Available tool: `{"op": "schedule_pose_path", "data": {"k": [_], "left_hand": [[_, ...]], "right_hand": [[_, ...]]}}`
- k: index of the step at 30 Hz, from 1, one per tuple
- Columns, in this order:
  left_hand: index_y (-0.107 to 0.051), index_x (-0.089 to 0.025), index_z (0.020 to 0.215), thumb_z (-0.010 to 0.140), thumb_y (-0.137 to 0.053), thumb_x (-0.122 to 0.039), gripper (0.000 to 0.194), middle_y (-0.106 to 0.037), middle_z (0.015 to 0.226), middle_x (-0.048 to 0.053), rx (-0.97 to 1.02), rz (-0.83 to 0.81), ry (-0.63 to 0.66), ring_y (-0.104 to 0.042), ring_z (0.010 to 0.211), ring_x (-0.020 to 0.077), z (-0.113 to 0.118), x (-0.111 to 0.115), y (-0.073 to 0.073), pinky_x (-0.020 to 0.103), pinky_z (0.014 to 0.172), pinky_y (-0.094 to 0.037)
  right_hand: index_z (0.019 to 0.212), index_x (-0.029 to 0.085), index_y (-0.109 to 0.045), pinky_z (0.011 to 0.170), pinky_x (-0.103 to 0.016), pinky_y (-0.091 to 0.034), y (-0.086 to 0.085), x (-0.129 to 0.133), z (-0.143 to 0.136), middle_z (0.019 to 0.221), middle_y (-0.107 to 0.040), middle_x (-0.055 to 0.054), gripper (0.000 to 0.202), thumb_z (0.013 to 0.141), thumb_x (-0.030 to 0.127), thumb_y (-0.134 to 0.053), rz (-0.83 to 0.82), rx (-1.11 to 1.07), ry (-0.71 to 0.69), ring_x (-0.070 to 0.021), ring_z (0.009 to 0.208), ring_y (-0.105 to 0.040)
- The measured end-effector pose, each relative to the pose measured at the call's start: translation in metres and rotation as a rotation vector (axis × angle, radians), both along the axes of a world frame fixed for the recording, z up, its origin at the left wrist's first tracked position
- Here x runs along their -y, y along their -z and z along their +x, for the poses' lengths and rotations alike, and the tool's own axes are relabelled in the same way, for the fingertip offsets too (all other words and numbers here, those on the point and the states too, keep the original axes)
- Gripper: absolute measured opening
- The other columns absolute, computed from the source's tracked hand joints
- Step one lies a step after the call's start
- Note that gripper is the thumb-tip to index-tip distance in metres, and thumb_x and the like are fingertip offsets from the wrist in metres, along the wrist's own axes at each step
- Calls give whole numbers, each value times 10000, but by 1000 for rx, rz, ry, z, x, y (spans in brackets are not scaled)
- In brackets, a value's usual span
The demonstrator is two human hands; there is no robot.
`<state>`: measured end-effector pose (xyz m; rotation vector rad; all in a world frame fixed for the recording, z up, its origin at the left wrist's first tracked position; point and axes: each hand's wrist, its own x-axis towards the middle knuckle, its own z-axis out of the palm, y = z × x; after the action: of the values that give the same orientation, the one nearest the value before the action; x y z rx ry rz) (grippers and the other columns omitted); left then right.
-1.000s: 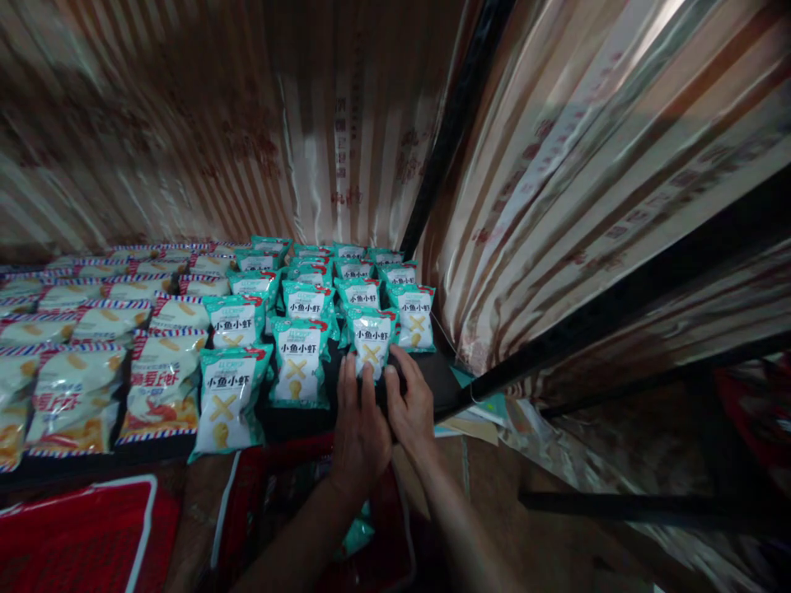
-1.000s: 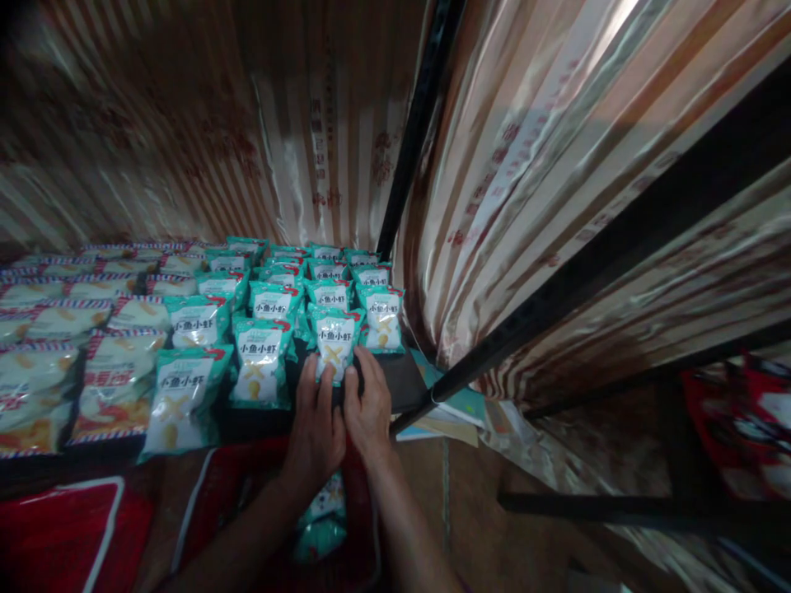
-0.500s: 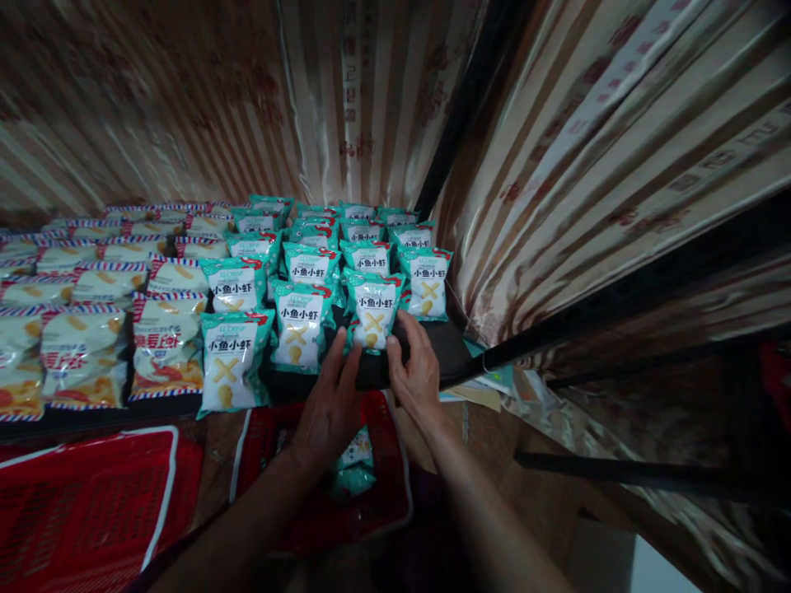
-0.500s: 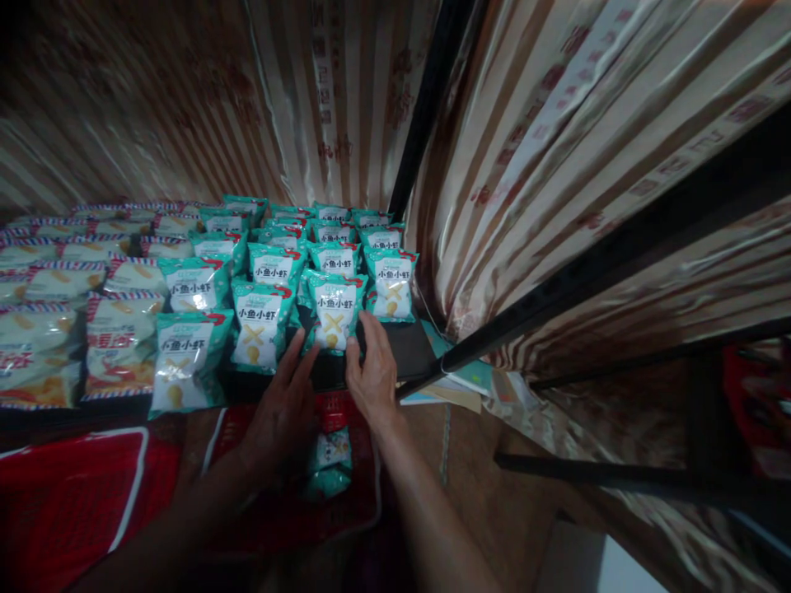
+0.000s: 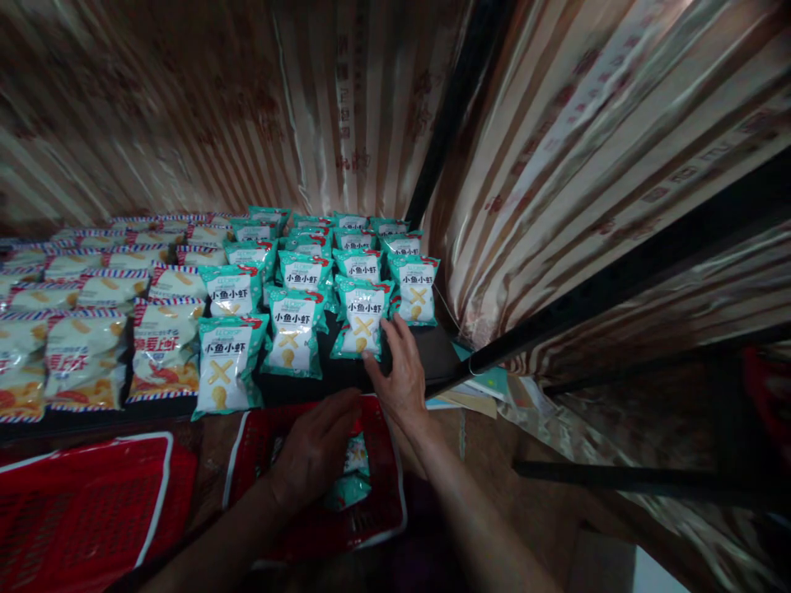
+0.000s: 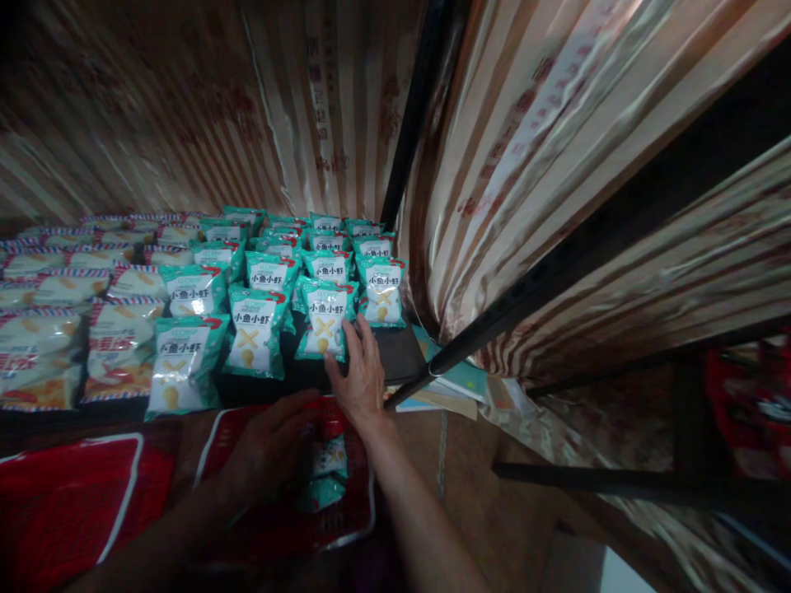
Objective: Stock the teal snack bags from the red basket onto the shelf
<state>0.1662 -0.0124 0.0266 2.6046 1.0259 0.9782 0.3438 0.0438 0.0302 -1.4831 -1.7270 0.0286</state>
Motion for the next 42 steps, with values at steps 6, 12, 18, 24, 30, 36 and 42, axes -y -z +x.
{"op": "schedule_pose_path", "data": {"k": [6,12,18,24,30,36,42], "left_hand": [[-510,-162,1254,839,-420,-23,447,-547,1344,151,61,82,34,-457,1310,213,13,11,7,367,996,-497],[-394,-171,1355,818,-390,6,565,-263,1536,169,90,26,-155,-242,1424,266,27,-5,5,463,1062,-426],[-332,-92,1391,828,-331,18,573,-285,1510,222,75,4,-247,-173,1442,265,44,-33,5,490,1095,-376],[-416,-10,1325,822,-328,27,512,-359,1456,254,29,9,-298,-200,1435,278,56,-40,8,490,1110,-355],[-411,-58,1332,821,-369,21,519,-293,1485,241,45,73,-321,-144,1447,290,45,-27,-1,511,1091,-368],[-444,-152,1304,841,-404,-7,486,-195,1546,168,107,43,-478,-185,1439,290,17,-2,-4,531,1078,-375],[-374,-166,1373,818,-424,-17,577,-169,1566,148,168,-68,-508,-223,1431,282,-4,11,8,489,1071,-404]], "right_hand": [[1390,203,-415,1048,-477,-425,3,-6,-5,1469,-381,-153,528,893,352,-512,-45,16,49,-284,1348,-390],[1385,214,-428,1041,-463,-439,-2,-9,-7,1451,-414,-141,511,895,332,-510,-33,1,64,-278,1331,-419],[1402,193,-409,999,-458,-472,2,-9,-8,1430,-440,-157,508,909,306,-469,-70,58,85,-287,1291,-465],[1396,191,-407,1011,-493,-448,4,-11,-5,1439,-413,-167,511,896,266,-481,-15,51,88,-298,1305,-433],[1362,199,-440,1027,-544,-408,-5,-5,-10,1448,-400,-165,469,899,234,-501,153,73,79,-307,1338,-375],[1336,203,-461,1040,-455,-439,-19,6,-37,1377,-497,-148,425,914,149,-451,217,-19,-184,-242,1293,-461],[1410,162,-363,1036,-410,-465,-17,8,-69,1357,-529,-157,477,936,171,-418,68,-89,-338,-220,1290,-480]]}}
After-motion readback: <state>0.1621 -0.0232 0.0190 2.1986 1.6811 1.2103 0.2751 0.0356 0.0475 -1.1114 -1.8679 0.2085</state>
